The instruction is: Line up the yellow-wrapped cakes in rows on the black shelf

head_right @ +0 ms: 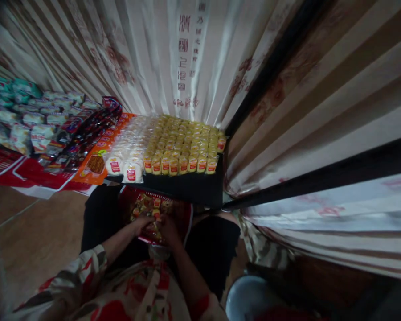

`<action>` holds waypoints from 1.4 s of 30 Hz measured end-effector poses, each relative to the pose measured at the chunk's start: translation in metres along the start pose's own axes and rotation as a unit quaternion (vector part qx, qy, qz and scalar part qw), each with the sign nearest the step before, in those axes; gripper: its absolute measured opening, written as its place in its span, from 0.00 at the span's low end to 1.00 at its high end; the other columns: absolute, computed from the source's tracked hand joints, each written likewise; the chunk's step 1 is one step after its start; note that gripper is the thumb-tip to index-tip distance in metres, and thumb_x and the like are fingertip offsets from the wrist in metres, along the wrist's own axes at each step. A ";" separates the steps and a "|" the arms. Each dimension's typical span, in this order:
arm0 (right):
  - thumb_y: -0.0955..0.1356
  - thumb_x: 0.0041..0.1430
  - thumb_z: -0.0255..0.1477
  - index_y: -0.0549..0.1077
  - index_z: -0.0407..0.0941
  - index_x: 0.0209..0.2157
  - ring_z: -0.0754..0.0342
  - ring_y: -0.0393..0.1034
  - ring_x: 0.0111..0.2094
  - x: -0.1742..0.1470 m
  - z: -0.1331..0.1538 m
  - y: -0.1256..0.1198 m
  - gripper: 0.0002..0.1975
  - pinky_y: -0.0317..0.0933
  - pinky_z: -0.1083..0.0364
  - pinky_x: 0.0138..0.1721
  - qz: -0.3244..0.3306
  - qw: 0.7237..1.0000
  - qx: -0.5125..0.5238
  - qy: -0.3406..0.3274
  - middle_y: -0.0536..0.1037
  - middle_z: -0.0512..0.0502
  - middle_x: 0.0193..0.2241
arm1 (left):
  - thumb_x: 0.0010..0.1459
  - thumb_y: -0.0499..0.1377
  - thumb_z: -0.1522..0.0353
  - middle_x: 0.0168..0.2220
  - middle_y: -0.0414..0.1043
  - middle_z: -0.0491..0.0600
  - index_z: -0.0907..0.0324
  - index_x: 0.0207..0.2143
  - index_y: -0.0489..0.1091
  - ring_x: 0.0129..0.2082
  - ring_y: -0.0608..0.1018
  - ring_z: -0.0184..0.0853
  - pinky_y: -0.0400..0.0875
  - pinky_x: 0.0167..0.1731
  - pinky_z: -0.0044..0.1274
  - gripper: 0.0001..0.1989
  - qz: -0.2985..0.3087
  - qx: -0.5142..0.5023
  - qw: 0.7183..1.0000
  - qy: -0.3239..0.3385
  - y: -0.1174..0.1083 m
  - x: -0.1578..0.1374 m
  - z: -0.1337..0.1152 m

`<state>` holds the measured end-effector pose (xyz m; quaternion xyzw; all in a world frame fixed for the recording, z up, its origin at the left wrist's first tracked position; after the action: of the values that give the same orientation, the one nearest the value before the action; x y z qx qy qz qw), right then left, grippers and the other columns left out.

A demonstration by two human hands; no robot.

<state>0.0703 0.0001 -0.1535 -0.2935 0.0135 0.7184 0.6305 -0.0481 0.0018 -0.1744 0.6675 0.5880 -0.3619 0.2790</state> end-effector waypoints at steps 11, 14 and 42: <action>0.66 0.51 0.29 0.75 0.46 0.39 0.52 0.71 0.39 -0.051 0.086 -0.096 0.12 0.65 0.52 0.43 -0.064 0.980 -0.033 -0.185 0.77 0.46 0.37 | 0.46 0.66 0.72 0.23 0.65 0.38 0.60 0.35 0.62 0.19 0.70 0.21 0.66 0.24 0.14 0.16 0.022 -0.141 0.986 0.085 0.011 -0.055 -0.051; 0.66 0.51 0.27 0.74 0.47 0.42 0.53 0.72 0.37 -0.061 0.099 -0.119 0.15 0.66 0.53 0.41 -0.077 0.978 -0.014 -0.195 0.76 0.47 0.37 | 0.44 0.68 0.71 0.24 0.67 0.39 0.60 0.36 0.64 0.20 0.72 0.23 0.64 0.22 0.14 0.18 0.068 -0.143 0.980 0.118 0.022 -0.075 -0.072; 0.68 0.52 0.38 0.70 0.45 0.42 0.50 0.75 0.37 -0.048 0.152 -0.209 0.17 0.70 0.51 0.40 -0.251 0.911 0.233 -0.227 0.79 0.44 0.36 | 0.44 0.65 0.69 0.32 0.70 0.44 0.60 0.49 0.70 0.24 0.67 0.27 0.63 0.27 0.19 0.26 0.157 0.137 0.885 0.415 0.098 -0.132 -0.253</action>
<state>0.2017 0.0589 0.0671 0.0396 -0.0369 0.5599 0.8268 0.0820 0.1119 0.0753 0.8720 0.4819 -0.0802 -0.0318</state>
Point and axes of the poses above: each hand's wrist, its own x-axis towards the middle knuckle, its own y-axis out of the palm, z = x × y, the point moved 9 cm from there along x, towards the middle knuckle
